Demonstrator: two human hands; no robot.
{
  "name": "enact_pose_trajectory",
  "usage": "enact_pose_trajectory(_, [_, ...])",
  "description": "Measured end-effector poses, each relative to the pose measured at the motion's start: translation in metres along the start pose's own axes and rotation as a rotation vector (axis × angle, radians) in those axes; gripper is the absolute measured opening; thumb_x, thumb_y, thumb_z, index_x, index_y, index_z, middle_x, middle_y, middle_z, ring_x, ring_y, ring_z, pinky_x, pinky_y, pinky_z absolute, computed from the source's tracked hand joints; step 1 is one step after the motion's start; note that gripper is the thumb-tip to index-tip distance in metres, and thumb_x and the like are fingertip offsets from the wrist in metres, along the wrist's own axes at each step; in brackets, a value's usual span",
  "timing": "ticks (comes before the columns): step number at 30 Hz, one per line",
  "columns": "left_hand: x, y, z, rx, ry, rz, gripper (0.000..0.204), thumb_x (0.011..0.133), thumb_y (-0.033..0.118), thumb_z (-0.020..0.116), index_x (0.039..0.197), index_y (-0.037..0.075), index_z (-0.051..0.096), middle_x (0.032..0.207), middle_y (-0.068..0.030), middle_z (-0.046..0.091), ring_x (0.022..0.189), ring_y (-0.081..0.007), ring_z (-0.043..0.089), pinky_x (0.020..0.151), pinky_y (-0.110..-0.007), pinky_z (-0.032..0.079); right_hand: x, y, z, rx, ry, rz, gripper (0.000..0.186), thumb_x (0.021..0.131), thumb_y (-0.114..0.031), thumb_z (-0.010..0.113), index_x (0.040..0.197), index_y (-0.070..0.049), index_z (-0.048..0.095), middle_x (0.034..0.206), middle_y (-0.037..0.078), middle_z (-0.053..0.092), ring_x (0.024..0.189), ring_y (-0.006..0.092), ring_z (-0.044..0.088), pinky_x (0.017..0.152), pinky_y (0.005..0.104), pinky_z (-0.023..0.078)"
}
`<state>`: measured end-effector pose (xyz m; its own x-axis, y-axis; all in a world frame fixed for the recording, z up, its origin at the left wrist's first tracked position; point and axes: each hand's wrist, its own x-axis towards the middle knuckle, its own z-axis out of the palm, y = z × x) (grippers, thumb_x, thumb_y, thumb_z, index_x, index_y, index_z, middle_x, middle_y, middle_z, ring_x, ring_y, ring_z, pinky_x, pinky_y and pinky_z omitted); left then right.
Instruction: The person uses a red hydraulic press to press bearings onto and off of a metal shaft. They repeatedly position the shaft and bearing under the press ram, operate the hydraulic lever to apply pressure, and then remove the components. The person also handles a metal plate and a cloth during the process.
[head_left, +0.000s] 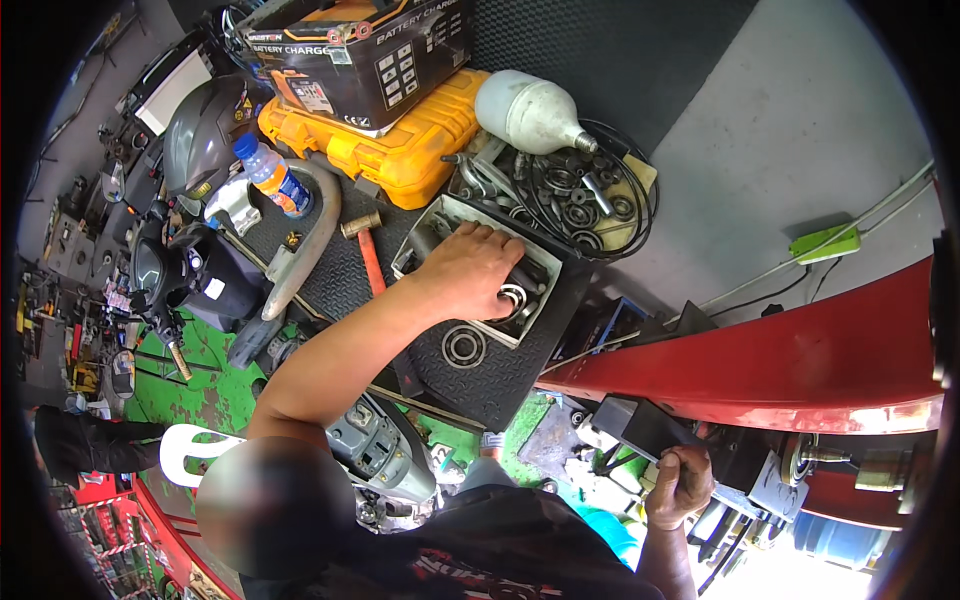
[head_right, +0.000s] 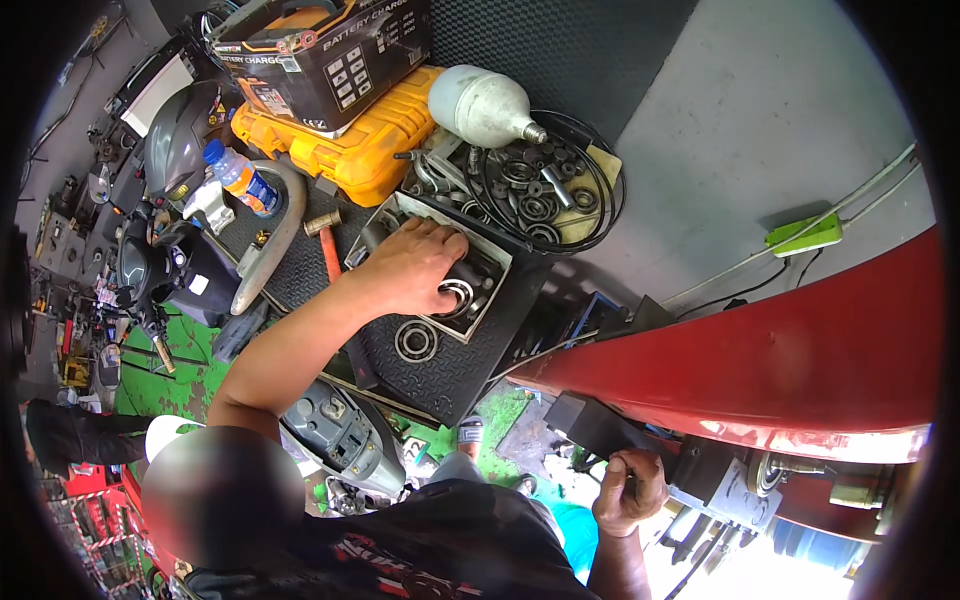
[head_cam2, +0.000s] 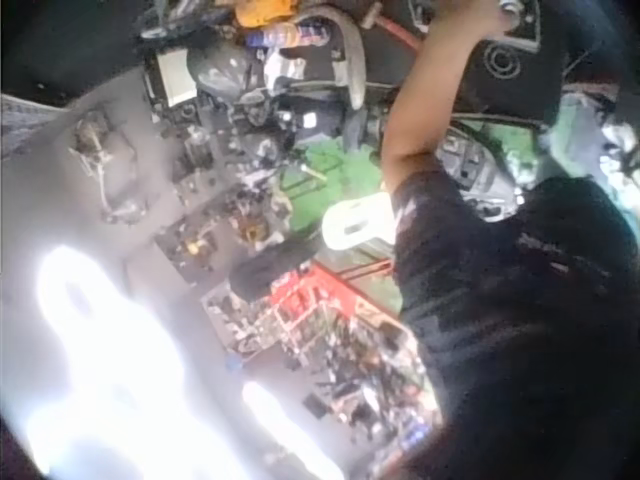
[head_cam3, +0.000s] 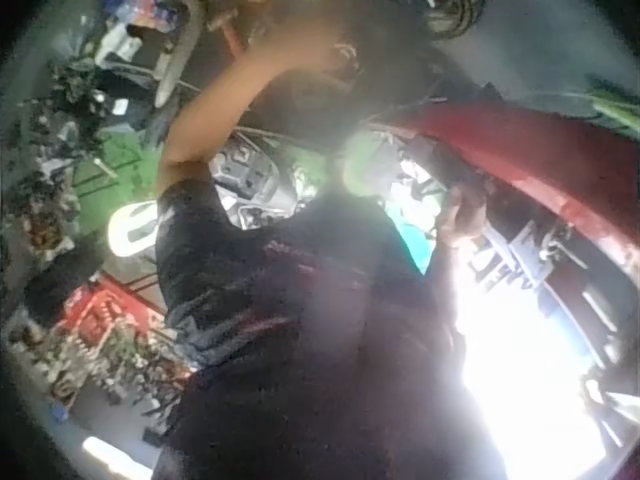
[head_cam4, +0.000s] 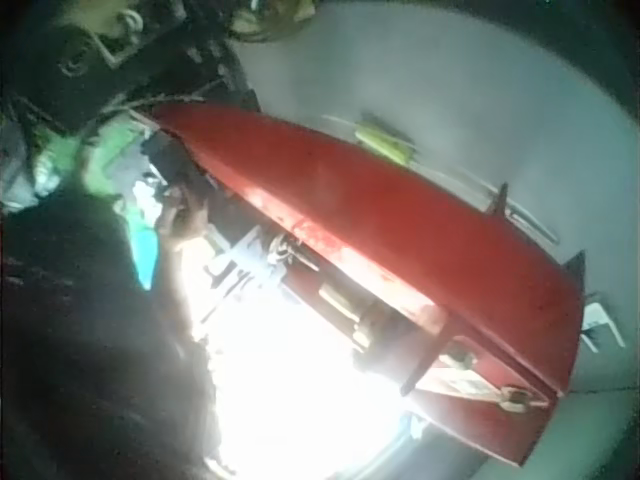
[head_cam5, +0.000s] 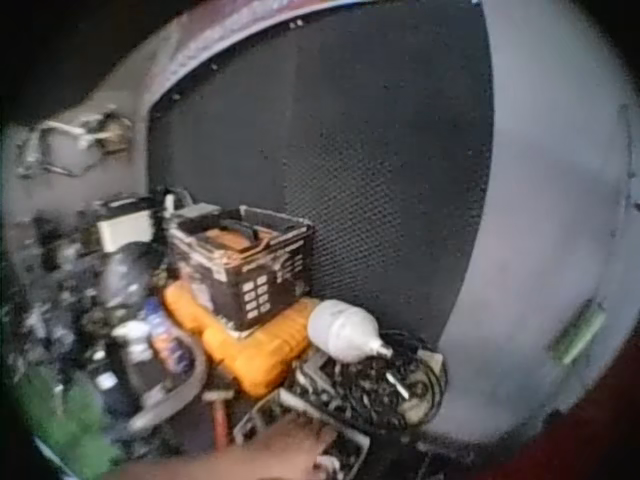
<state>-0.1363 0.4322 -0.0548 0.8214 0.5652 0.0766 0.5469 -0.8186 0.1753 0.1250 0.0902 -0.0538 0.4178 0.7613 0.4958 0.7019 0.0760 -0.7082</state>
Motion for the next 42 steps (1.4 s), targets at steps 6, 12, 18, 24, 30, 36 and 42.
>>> enact_pose_trajectory(6, [-0.006,-0.011,0.002,-0.112,0.074,0.073,0.059,0.072,0.039,0.08,0.119,0.003,0.07,0.115,-0.0173,0.066,0.115,-0.0366,0.061,0.105,-0.046,0.044,-0.002,0.002,0.0,-0.003,0.011,0.013,0.005,0.091,-0.003,0.066,0.095,-0.002,0.063,0.082,0.012,0.067,0.067,0.0209,0.063,0.062,0.0315,0.05])
enact_pose_trajectory(12, [0.037,-0.022,-0.031,-0.133,0.046,-0.21,0.057,0.085,0.051,0.075,0.12,0.006,0.076,0.123,-0.0161,0.068,0.123,-0.0336,0.057,0.105,-0.047,0.041,-0.003,0.001,0.001,-0.036,0.02,0.027,0.006,0.091,-0.004,0.067,0.094,-0.001,0.063,0.08,0.012,0.066,0.066,0.0213,0.062,0.062,0.0317,0.05])
enact_pose_trajectory(18, [0.102,-0.039,0.004,0.114,-0.01,-0.476,0.044,0.08,0.041,0.077,0.106,0.005,0.08,0.112,-0.0144,0.076,0.123,-0.0327,0.061,0.107,-0.048,0.041,0.0,0.0,0.002,-0.015,0.039,0.055,0.005,0.09,-0.006,0.067,0.091,-0.003,0.063,0.078,0.011,0.066,0.065,0.0212,0.062,0.062,0.0321,0.05])
enact_pose_trajectory(24, [0.117,-0.051,0.016,0.036,-0.044,-0.446,0.03,0.076,0.027,0.078,0.1,0.007,0.079,0.109,-0.0159,0.077,0.111,-0.0333,0.071,0.107,-0.055,0.042,0.002,-0.004,0.002,-0.062,0.025,0.046,0.005,0.086,-0.003,0.066,0.091,-0.003,0.064,0.078,0.01,0.066,0.065,0.0228,0.062,0.063,0.0327,0.051])
enact_pose_trajectory(30, [0.112,-0.091,-0.012,-0.179,0.108,-0.37,0.023,0.08,0.015,0.073,0.099,0.003,0.076,0.105,-0.0182,0.077,0.101,-0.033,0.074,0.092,-0.046,0.055,0.0,-0.002,-0.001,-0.094,0.011,0.044,0.008,0.085,-0.003,0.067,0.093,-0.003,0.064,0.076,0.011,0.067,0.063,0.0238,0.063,0.061,0.0332,0.051])
enact_pose_trajectory(36, [0.096,-0.101,-0.054,-1.066,0.144,-0.631,0.014,0.086,0.013,0.062,0.093,0.007,0.073,0.089,-0.0036,0.068,0.082,-0.0172,0.067,0.075,-0.038,0.057,0.001,-0.002,-0.001,-0.086,0.005,0.038,0.007,0.087,-0.006,0.067,0.093,-0.002,0.064,0.075,0.011,0.067,0.061,0.0239,0.063,0.06,0.0338,0.051])
enact_pose_trajectory(42, [0.105,-0.077,-0.029,-0.475,-0.15,-0.438,0.027,0.087,0.029,0.065,0.098,0.008,0.077,0.101,-0.0123,0.074,0.093,-0.0253,0.07,0.082,-0.043,0.054,0.002,-0.002,0.001,-0.116,0.01,0.039,0.006,0.088,-0.007,0.067,0.092,-0.003,0.064,0.073,0.011,0.067,0.06,0.0236,0.063,0.059,0.033,0.051])
